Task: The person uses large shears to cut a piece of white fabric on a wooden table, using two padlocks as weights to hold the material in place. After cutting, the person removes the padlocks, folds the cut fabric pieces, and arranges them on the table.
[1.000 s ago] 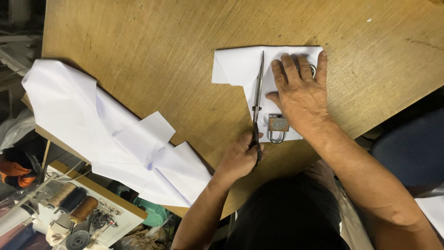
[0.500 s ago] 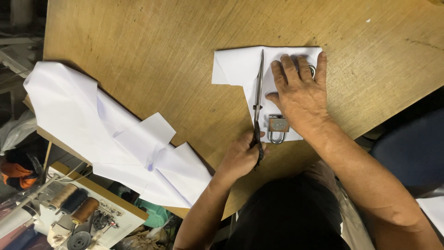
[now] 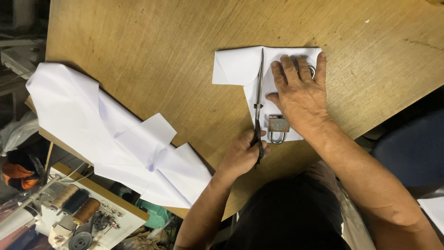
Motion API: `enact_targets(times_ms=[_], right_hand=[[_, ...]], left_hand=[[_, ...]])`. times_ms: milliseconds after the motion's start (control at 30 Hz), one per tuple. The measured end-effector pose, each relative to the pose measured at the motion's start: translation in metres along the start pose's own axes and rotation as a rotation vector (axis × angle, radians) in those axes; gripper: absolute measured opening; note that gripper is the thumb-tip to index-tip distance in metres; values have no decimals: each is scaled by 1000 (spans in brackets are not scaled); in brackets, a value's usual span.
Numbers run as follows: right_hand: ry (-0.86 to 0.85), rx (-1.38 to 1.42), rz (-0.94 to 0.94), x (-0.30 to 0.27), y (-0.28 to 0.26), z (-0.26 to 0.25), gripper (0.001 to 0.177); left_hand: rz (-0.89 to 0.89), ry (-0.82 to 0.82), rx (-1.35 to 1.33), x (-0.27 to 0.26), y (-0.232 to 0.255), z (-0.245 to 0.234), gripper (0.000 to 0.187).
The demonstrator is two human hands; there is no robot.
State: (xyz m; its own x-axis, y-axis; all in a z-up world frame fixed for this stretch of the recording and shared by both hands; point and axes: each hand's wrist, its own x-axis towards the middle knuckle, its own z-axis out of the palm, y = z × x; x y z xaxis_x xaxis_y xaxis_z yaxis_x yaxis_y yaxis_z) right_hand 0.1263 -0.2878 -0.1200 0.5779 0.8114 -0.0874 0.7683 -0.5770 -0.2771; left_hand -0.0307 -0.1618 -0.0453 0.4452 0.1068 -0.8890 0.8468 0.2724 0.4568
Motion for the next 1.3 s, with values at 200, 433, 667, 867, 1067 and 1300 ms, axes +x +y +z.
enact_targets(times_ms=[200, 433, 667, 867, 1067, 1300], right_hand=[[-9, -11, 15, 1, -2, -2, 73], [-11, 19, 31, -1, 0, 5, 79], [39, 10, 23, -3, 0, 8, 81], [-116, -238, 18, -5, 4, 18, 89], [18, -359, -46, -5, 9, 27, 93], [-157, -354, 26, 3, 7, 30, 90]], left_hand=[[48, -6, 22, 0, 18, 0, 32], [70, -47, -81, 18, -21, -3, 33], [223, 58, -335, 37, -44, -23, 33], [50, 287, -85, -61, -46, -42, 27], [332, 385, 627, -52, -239, -28, 17], [201, 290, 566, -83, -196, -50, 17]])
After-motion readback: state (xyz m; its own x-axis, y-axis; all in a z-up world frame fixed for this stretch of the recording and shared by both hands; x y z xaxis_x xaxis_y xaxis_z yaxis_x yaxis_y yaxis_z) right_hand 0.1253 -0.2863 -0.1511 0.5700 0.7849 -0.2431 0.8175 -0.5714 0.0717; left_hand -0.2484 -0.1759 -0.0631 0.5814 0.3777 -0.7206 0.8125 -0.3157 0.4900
